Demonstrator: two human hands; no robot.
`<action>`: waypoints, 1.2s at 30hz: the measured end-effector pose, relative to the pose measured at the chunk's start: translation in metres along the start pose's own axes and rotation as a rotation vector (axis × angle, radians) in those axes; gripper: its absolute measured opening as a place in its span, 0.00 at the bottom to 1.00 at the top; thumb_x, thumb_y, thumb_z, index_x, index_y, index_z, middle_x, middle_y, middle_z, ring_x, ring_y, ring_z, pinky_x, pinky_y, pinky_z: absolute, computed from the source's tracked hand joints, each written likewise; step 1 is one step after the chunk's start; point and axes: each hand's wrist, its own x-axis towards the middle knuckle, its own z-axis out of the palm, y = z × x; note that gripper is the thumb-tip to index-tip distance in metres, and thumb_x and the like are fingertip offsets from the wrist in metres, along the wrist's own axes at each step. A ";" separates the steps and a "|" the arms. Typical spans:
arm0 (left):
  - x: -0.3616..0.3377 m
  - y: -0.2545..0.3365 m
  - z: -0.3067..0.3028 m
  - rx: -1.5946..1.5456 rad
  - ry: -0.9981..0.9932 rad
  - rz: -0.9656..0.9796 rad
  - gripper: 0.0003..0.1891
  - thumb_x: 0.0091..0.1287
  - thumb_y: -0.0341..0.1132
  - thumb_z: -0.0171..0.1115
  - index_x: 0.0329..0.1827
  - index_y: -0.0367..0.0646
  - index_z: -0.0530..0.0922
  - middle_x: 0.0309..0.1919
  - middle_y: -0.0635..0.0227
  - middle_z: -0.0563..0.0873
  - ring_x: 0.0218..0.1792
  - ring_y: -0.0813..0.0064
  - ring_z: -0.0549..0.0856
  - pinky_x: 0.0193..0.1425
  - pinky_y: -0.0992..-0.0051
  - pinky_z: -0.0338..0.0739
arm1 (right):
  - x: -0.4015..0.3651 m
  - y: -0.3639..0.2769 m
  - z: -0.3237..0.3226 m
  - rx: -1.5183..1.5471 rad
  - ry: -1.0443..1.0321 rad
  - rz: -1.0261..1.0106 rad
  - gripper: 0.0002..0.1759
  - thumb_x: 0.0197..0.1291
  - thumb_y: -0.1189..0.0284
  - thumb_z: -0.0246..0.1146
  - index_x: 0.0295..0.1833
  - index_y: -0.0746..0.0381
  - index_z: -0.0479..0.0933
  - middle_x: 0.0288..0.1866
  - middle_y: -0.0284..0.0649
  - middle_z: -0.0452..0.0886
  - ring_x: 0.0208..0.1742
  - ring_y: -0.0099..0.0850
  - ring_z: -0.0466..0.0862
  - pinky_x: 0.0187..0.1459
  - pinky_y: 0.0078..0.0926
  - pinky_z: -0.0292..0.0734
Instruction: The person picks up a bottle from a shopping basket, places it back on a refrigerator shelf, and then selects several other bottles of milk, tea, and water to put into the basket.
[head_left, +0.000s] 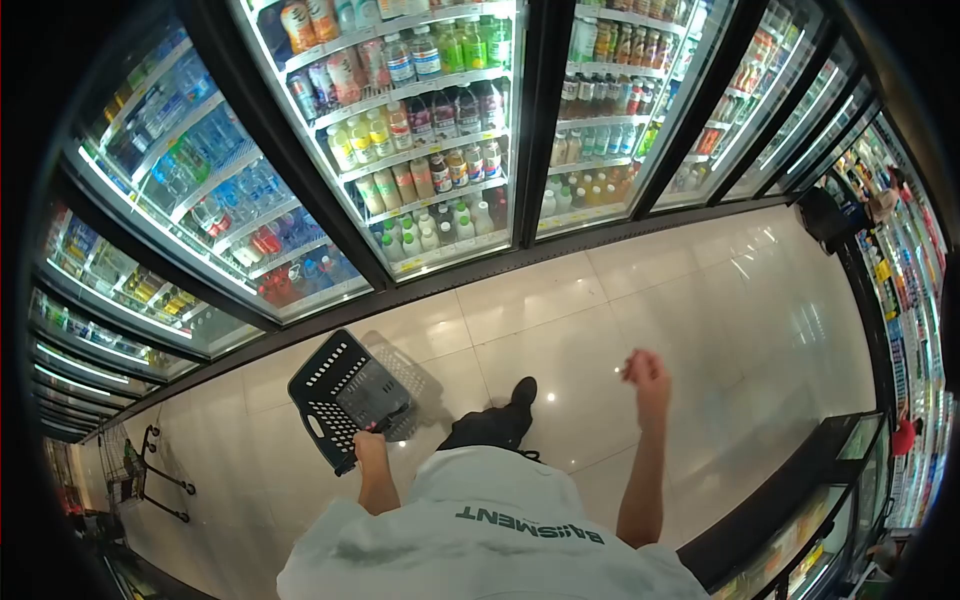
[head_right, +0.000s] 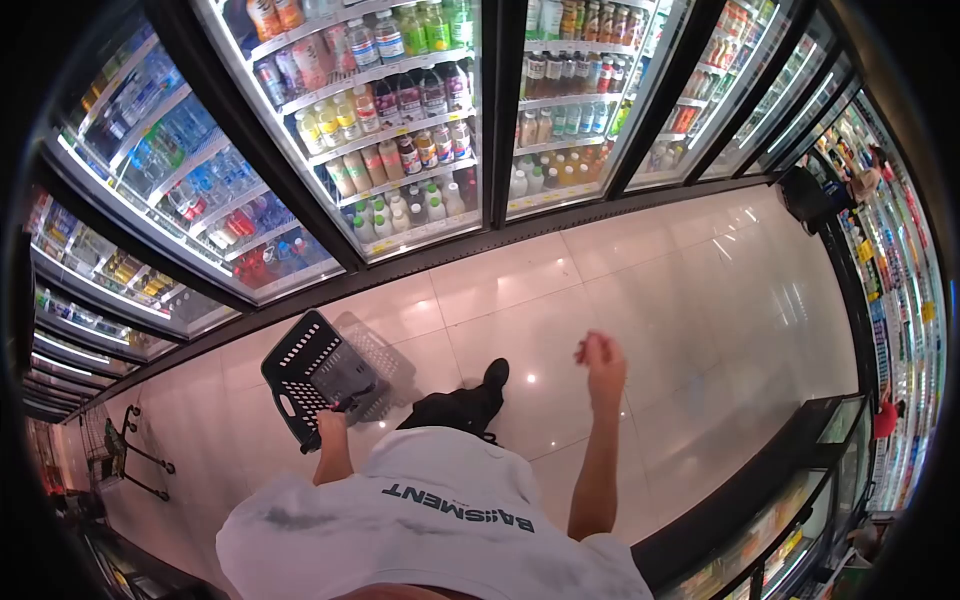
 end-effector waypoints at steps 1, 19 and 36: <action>0.005 0.007 -0.005 -0.014 0.006 -0.018 0.16 0.68 0.33 0.49 0.58 0.40 0.71 0.55 0.65 0.78 0.38 0.75 0.82 0.33 0.78 0.75 | 0.010 -0.071 0.015 0.001 0.028 -0.167 0.11 0.66 0.73 0.54 0.49 0.69 0.73 0.33 0.40 0.79 0.31 0.23 0.77 0.36 0.20 0.74; 0.071 0.089 -0.108 -0.378 0.303 -0.337 0.15 0.65 0.42 0.50 0.31 0.52 0.86 0.31 0.64 0.87 0.38 0.69 0.86 0.40 0.70 0.79 | 0.091 -0.390 -0.053 -0.068 -0.508 -1.514 0.40 0.63 0.55 0.55 0.73 0.55 0.44 0.55 0.49 0.68 0.37 0.43 0.77 0.25 0.29 0.80; -0.046 0.291 -0.280 -0.637 0.347 -0.179 0.14 0.63 0.43 0.48 0.38 0.46 0.79 0.37 0.63 0.84 0.42 0.66 0.84 0.45 0.66 0.77 | 0.198 -0.408 -0.260 -0.132 -0.473 -1.450 0.40 0.59 0.55 0.57 0.71 0.59 0.48 0.52 0.47 0.70 0.34 0.42 0.80 0.26 0.28 0.79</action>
